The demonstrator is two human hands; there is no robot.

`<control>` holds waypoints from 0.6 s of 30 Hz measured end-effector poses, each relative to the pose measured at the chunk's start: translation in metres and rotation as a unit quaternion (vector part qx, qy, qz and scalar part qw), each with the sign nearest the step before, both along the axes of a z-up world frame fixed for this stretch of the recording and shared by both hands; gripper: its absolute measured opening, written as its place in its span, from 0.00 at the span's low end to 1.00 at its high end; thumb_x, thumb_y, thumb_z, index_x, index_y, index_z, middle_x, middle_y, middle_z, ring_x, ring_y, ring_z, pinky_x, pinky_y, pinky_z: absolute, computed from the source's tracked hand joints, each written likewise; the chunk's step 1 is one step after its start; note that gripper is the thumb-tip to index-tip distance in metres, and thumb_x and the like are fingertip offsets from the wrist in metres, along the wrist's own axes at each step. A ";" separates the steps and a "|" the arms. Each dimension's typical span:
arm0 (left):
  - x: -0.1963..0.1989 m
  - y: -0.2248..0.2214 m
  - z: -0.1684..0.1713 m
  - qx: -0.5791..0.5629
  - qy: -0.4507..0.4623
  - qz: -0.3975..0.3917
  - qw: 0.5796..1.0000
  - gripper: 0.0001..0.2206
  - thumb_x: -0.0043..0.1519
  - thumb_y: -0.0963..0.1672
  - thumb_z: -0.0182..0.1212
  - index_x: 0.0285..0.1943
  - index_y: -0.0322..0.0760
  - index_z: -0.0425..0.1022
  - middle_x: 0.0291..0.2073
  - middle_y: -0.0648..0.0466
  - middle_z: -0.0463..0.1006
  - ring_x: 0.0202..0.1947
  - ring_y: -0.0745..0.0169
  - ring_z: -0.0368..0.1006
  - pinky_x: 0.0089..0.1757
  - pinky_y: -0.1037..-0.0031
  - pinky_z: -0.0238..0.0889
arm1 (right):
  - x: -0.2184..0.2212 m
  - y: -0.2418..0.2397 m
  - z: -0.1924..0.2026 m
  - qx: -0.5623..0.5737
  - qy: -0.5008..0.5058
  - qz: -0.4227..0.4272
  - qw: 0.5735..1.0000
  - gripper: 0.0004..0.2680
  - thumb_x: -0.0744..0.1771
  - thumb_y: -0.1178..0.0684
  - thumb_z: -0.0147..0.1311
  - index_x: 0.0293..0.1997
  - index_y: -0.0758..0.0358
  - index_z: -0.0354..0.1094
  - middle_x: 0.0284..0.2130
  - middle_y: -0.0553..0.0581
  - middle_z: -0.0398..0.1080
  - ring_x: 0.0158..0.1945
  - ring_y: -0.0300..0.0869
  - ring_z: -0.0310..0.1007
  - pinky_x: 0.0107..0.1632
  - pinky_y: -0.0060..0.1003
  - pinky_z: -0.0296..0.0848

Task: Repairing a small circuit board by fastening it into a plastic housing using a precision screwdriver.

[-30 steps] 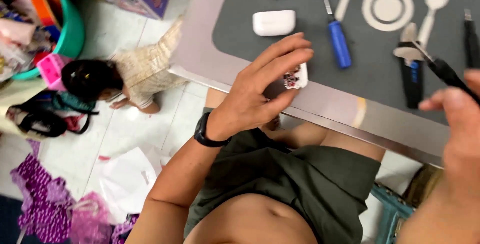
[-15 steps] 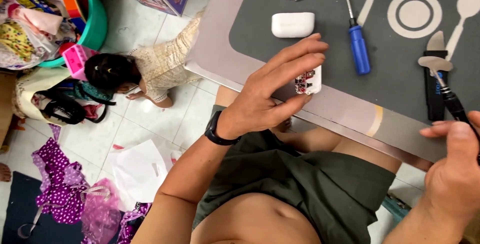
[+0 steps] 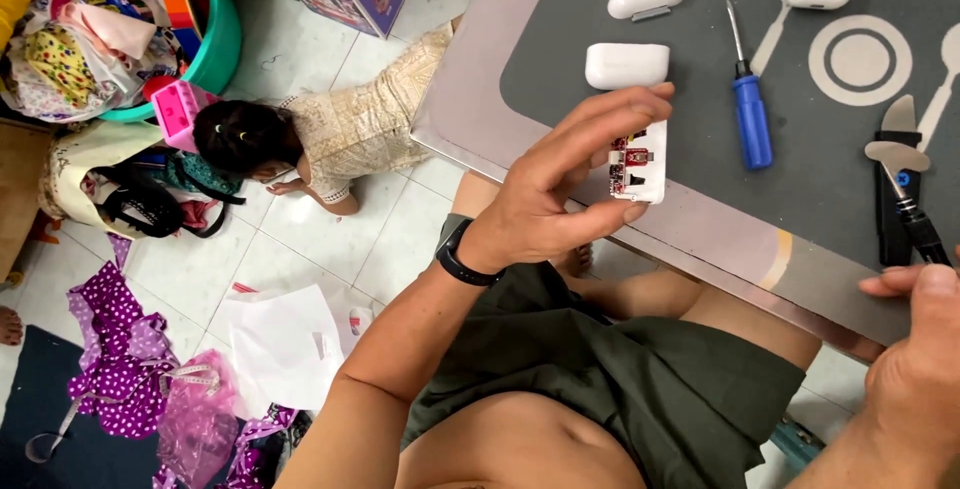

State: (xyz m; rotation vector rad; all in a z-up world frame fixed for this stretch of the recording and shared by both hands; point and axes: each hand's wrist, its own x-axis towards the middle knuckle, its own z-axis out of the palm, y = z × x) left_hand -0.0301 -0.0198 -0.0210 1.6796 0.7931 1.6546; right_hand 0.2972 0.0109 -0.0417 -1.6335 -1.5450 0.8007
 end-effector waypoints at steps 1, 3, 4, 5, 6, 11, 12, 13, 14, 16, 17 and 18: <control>0.000 0.000 0.000 0.001 -0.006 -0.002 1.000 0.25 0.74 0.40 0.62 0.78 0.44 0.58 0.74 0.51 0.64 0.82 0.47 0.59 0.80 0.54 0.62 | -0.001 -0.001 0.001 0.011 -0.011 -0.002 1.000 0.13 0.79 0.51 0.40 0.46 0.67 0.67 0.76 0.57 0.56 0.69 0.55 0.64 0.32 0.54 0.76; 0.001 0.000 0.000 0.002 -0.013 -0.004 1.000 0.25 0.74 0.40 0.62 0.79 0.45 0.58 0.73 0.50 0.65 0.81 0.46 0.59 0.79 0.55 0.63 | -0.006 -0.001 0.007 0.024 -0.023 -0.005 0.999 0.13 0.80 0.53 0.41 0.46 0.68 0.69 0.74 0.59 0.57 0.75 0.52 0.58 0.33 0.55 0.78; 0.001 -0.002 0.000 -0.015 -0.025 -0.016 0.999 0.26 0.74 0.39 0.62 0.79 0.45 0.57 0.74 0.50 0.63 0.82 0.46 0.59 0.79 0.56 0.64 | -0.011 -0.001 0.012 0.012 -0.007 -0.026 1.000 0.09 0.78 0.54 0.41 0.56 0.68 0.66 0.66 0.56 0.62 0.67 0.44 0.63 0.33 0.54 0.79; 0.000 -0.003 0.001 -0.032 -0.036 -0.028 0.998 0.26 0.74 0.39 0.62 0.79 0.44 0.57 0.75 0.49 0.62 0.83 0.46 0.58 0.78 0.58 0.65 | -0.017 0.000 0.017 0.001 0.010 -0.048 0.999 0.12 0.76 0.54 0.42 0.67 0.68 0.63 0.58 0.53 0.66 0.60 0.36 0.67 0.33 0.52 0.80; 0.001 -0.004 0.002 -0.030 -0.036 -0.028 0.998 0.26 0.74 0.39 0.62 0.79 0.44 0.57 0.75 0.49 0.62 0.83 0.46 0.58 0.78 0.58 0.65 | -0.019 -0.001 0.020 0.002 0.009 -0.048 0.999 0.12 0.76 0.54 0.42 0.67 0.68 0.63 0.58 0.53 0.66 0.60 0.36 0.67 0.33 0.52 0.80; 0.001 -0.005 0.002 -0.051 -0.046 -0.033 0.997 0.28 0.73 0.37 0.63 0.80 0.46 0.56 0.77 0.46 0.61 0.83 0.49 0.57 0.75 0.62 0.70 | -0.024 -0.006 0.027 0.001 0.043 -0.062 0.997 0.11 0.77 0.55 0.46 0.68 0.63 0.64 0.51 0.51 0.67 0.55 0.33 0.71 0.40 0.47 0.86; 0.001 -0.005 0.002 -0.049 -0.046 -0.033 0.997 0.28 0.73 0.37 0.63 0.80 0.46 0.56 0.77 0.46 0.61 0.83 0.49 0.57 0.75 0.62 0.70 | -0.023 -0.005 0.024 0.003 0.043 -0.062 0.997 0.11 0.77 0.55 0.46 0.68 0.63 0.64 0.51 0.51 0.67 0.55 0.33 0.71 0.40 0.47 0.86; 0.000 -0.005 0.001 -0.052 -0.048 -0.036 0.997 0.28 0.73 0.37 0.64 0.80 0.46 0.56 0.77 0.47 0.61 0.83 0.50 0.58 0.74 0.63 0.70 | -0.021 -0.003 0.021 0.016 0.047 -0.056 0.997 0.10 0.77 0.56 0.46 0.68 0.62 0.64 0.50 0.52 0.69 0.51 0.35 0.73 0.38 0.48 0.84; 0.000 -0.005 0.001 -0.056 -0.050 -0.039 0.996 0.29 0.73 0.37 0.64 0.81 0.47 0.56 0.77 0.48 0.61 0.82 0.51 0.58 0.74 0.63 0.71 | -0.019 -0.002 0.018 0.029 0.051 -0.049 0.997 0.09 0.78 0.58 0.46 0.68 0.62 0.63 0.49 0.52 0.70 0.47 0.37 0.75 0.36 0.48 0.82; 0.001 -0.005 0.003 -0.057 -0.044 -0.035 0.997 0.29 0.73 0.38 0.64 0.81 0.46 0.56 0.76 0.47 0.62 0.81 0.52 0.59 0.72 0.65 0.71 | -0.001 0.004 -0.005 0.099 0.032 0.002 0.995 0.08 0.80 0.63 0.47 0.69 0.71 0.63 0.48 0.62 0.71 0.47 0.45 0.77 0.46 0.48 0.78; 0.001 -0.005 0.004 -0.059 -0.038 -0.030 0.997 0.29 0.73 0.38 0.64 0.81 0.45 0.56 0.76 0.47 0.63 0.81 0.52 0.60 0.71 0.67 0.72 | 0.009 0.007 -0.016 0.165 0.013 0.054 0.985 0.07 0.81 0.68 0.49 0.70 0.80 0.63 0.47 0.71 0.72 0.46 0.54 0.78 0.56 0.48 0.75; 0.001 -0.004 0.003 -0.058 -0.039 -0.031 0.997 0.29 0.73 0.38 0.64 0.81 0.45 0.56 0.76 0.47 0.63 0.81 0.52 0.60 0.71 0.67 0.72 | 0.009 0.008 -0.016 0.166 0.012 0.053 0.985 0.07 0.81 0.68 0.49 0.70 0.80 0.63 0.47 0.71 0.72 0.46 0.54 0.78 0.56 0.48 0.75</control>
